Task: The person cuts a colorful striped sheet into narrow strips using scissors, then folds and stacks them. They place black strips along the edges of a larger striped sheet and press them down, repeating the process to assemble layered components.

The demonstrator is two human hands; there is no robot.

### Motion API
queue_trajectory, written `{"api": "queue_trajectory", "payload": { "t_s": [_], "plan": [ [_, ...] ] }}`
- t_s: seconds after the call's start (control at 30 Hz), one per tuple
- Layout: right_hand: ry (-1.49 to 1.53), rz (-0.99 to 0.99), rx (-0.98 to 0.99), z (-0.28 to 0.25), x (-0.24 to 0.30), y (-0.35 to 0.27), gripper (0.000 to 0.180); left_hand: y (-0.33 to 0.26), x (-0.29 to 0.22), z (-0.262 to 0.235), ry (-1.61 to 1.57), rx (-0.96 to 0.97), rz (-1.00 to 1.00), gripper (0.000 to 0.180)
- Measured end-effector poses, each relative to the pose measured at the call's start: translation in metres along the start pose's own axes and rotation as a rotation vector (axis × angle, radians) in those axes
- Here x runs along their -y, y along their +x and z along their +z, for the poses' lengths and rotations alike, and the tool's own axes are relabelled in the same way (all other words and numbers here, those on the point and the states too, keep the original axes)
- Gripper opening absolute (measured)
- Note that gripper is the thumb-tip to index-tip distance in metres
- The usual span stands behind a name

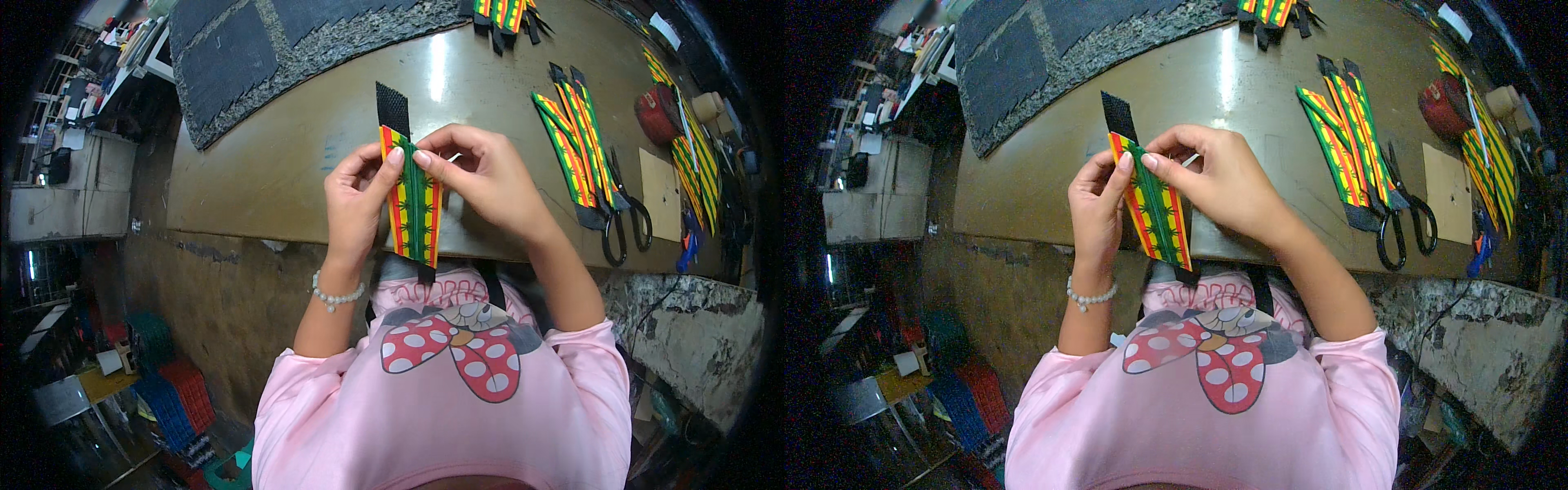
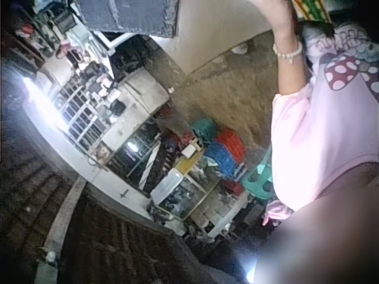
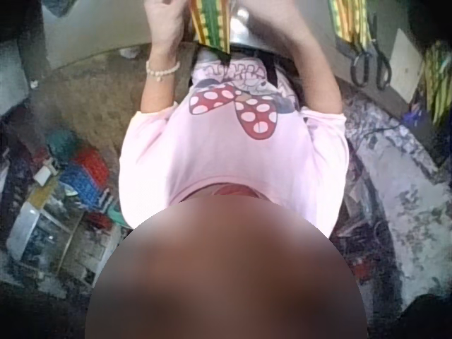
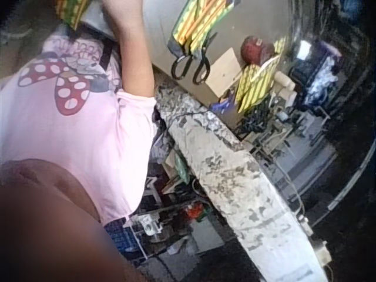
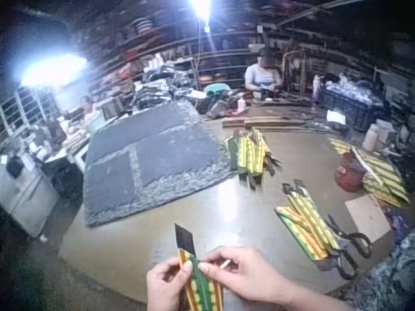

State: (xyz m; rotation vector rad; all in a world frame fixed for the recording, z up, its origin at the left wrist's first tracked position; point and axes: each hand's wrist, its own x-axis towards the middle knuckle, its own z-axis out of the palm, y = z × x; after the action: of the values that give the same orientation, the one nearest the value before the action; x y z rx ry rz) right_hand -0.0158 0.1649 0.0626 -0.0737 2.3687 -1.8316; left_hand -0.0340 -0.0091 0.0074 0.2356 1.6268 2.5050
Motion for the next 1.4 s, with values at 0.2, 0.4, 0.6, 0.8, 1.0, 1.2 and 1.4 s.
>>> {"api": "queue_trajectory", "payload": {
  "t_s": [0.2, 0.4, 0.6, 0.8, 1.0, 1.2, 1.4],
  "plan": [
    [-0.110, -0.279, -0.154, 0.000, 0.008, -0.013, 0.018, -0.008, -0.007, 0.025, 0.020, 0.027, 0.112, 0.014],
    [-0.193, -0.450, -0.248, -0.004, 0.006, -0.026, 0.015, -0.015, -0.008, 0.042, 0.101, -0.010, 0.165, 0.012],
    [0.192, -0.260, -0.188, -0.002, 0.006, -0.028, 0.016, -0.015, 0.000, 0.050, 0.199, -0.056, 0.307, 0.015],
    [0.168, -0.107, -0.116, -0.012, 0.011, -0.027, 0.017, -0.015, 0.001, 0.049, 0.142, -0.070, 0.195, 0.015],
    [-0.038, -0.239, -0.149, -0.019, 0.012, -0.025, 0.015, -0.014, -0.003, 0.049, 0.065, -0.014, 0.146, 0.014],
    [0.090, -0.243, -0.151, -0.014, 0.004, -0.025, 0.017, -0.018, 0.001, 0.051, 0.207, -0.044, 0.274, 0.013],
    [0.395, -0.087, -0.026, -0.010, -0.008, -0.018, 0.017, -0.015, 0.014, 0.051, 0.334, -0.105, 0.445, 0.013]
  ]
}}
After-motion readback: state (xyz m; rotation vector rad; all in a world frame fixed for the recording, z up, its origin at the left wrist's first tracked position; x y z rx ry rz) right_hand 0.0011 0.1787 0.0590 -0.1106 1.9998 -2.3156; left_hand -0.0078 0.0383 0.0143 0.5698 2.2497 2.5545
